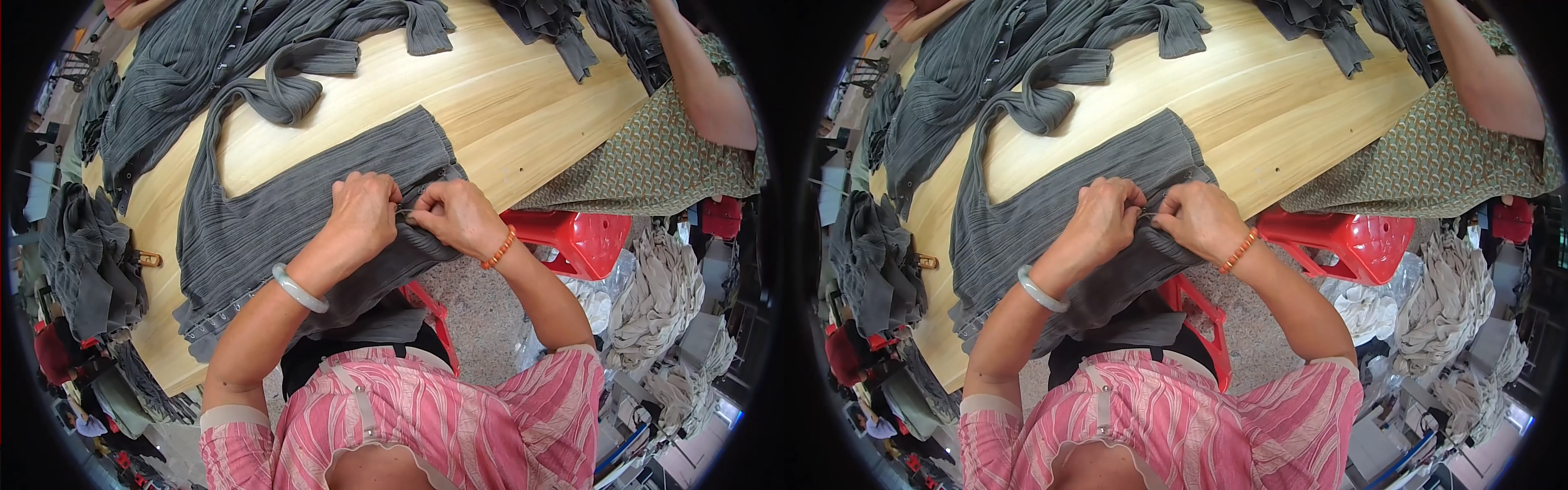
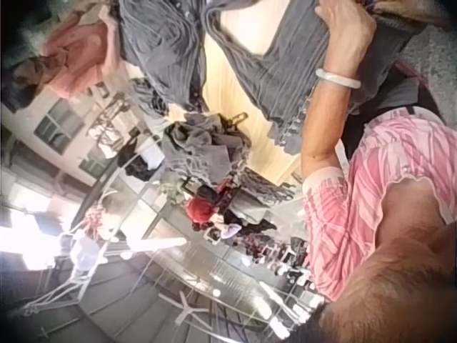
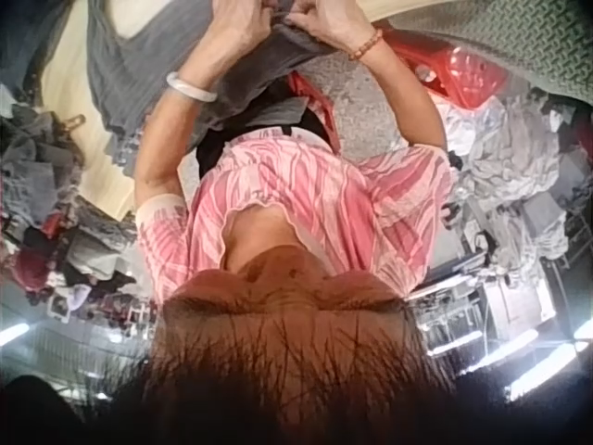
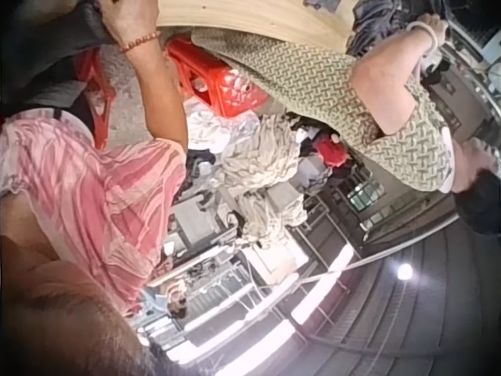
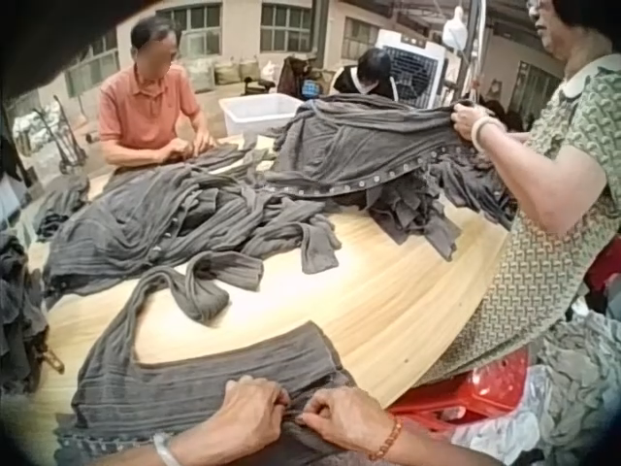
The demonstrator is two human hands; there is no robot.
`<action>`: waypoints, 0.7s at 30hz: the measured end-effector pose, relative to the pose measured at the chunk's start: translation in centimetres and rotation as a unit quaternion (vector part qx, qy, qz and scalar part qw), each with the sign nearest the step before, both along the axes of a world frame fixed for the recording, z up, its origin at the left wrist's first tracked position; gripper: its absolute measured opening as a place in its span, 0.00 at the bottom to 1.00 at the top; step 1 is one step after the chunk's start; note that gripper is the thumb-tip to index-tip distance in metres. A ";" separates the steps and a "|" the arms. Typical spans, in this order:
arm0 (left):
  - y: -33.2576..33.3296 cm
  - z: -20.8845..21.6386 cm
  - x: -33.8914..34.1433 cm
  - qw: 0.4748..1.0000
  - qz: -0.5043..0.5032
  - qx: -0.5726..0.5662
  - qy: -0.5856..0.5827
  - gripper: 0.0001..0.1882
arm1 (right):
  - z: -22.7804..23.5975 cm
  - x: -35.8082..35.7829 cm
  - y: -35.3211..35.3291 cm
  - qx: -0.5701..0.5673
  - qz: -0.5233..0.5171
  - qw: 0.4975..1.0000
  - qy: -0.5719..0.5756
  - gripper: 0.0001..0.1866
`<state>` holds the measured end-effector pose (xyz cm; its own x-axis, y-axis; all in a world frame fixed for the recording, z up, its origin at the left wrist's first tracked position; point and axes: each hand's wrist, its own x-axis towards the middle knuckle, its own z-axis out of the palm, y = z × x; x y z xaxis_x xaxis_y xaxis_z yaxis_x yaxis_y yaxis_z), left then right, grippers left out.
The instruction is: Fasten the hooks and eyes on a series of grey garments and stack them on a workbench.
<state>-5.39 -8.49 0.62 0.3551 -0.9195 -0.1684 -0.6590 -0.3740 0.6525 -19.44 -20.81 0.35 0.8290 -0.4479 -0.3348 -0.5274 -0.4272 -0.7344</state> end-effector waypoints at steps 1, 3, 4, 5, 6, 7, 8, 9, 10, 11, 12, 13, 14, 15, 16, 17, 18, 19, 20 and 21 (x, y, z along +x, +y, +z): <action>0.0 0.0 0.0 1.000 -0.001 -0.002 -0.001 0.05 | -0.1 -1.0 0.1 -0.046 0.001 0.999 -0.010 0.08; 0.0 -0.1 -0.2 1.000 0.003 0.018 0.004 0.06 | -0.4 -2.5 0.5 -0.015 -0.030 0.999 -0.007 0.08; -0.1 -0.2 -0.3 1.000 0.004 0.018 0.004 0.06 | -0.3 -2.9 0.7 -0.017 -0.033 0.999 -0.032 0.08; -0.2 -0.3 -0.5 1.000 0.009 -0.006 -0.007 0.06 | 0.0 -3.3 0.8 -0.021 -0.039 0.997 -0.056 0.07; -0.3 -0.3 -0.6 0.999 0.015 -0.029 -0.019 0.07 | -0.3 -3.4 0.8 -0.037 -0.025 0.997 -0.067 0.08; -0.5 -0.5 -1.0 0.999 0.012 -0.031 -0.017 0.07 | -0.2 -3.3 0.8 -0.039 -0.028 0.997 -0.066 0.08; -1.0 -0.6 -1.5 0.997 0.011 -0.066 -0.037 0.06 | -0.1 -3.1 0.6 -0.052 -0.020 0.996 -0.063 0.08; -1.5 -0.8 -1.9 0.993 0.011 -0.102 -0.058 0.06 | 0.0 -3.1 0.5 -0.065 -0.013 0.996 -0.060 0.08; -2.0 -0.8 -2.2 0.993 -0.003 -0.096 -0.072 0.09 | 0.0 -3.2 0.5 -0.068 -0.014 0.996 -0.059 0.08; -2.4 -1.0 -2.2 0.993 -0.002 -0.098 -0.072 0.09 | 0.0 -3.1 0.4 -0.083 -0.020 0.994 -0.066 0.08; -2.8 -1.2 -2.1 0.996 -0.013 -0.067 -0.057 0.08 | 0.0 -2.9 0.3 -0.099 -0.026 0.992 -0.073 0.08; -3.2 -1.3 -1.9 0.998 -0.024 -0.036 -0.041 0.08 | 0.1 -2.6 0.2 -0.100 -0.024 0.992 -0.074 0.08; -3.3 -1.3 -1.8 0.998 -0.025 -0.036 -0.039 0.08 | 0.2 -2.4 0.0 -0.106 -0.027 0.991 -0.074 0.08; -3.4 -1.2 -1.6 0.999 -0.030 -0.028 -0.022 0.07 | 0.2 -2.2 -0.1 -0.111 -0.031 0.991 -0.074 0.08; -3.5 -1.0 -1.5 0.999 -0.035 -0.020 -0.005 0.06 | 0.3 -2.0 -0.3 -0.110 -0.031 0.991 -0.072 0.08; -3.6 -0.8 -1.3 0.999 -0.035 -0.019 -0.004 0.06 | 0.3 -1.6 -0.5 -0.085 -0.041 0.994 -0.052 0.09; -3.7 -0.7 -1.1 0.999 -0.041 -0.005 0.007 0.06 | 0.3 -1.4 -0.7 -0.059 -0.052 0.996 -0.033 0.09; -3.7 -0.6 -1.0 0.999 -0.046 0.010 0.017 0.06 | 0.1 -1.3 -0.9 -0.058 -0.052 0.996 -0.031 0.09; -3.9 -0.5 -0.8 0.999 -0.045 0.012 0.018 0.06 | 0.0 -1.2 -1.1 -0.049 -0.055 0.997 -0.033 0.10; -4.0 -0.4 -0.5 0.998 -0.054 0.023 0.023 0.07 | -0.2 -1.1 -1.3 -0.041 -0.058 0.997 -0.035 0.10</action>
<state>-5.93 -12.51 0.23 0.2445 -0.9431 -0.2253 -0.6678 -0.3322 0.6661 -20.55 -22.13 0.17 0.7907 -0.5649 -0.2360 -0.5248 -0.4269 -0.7365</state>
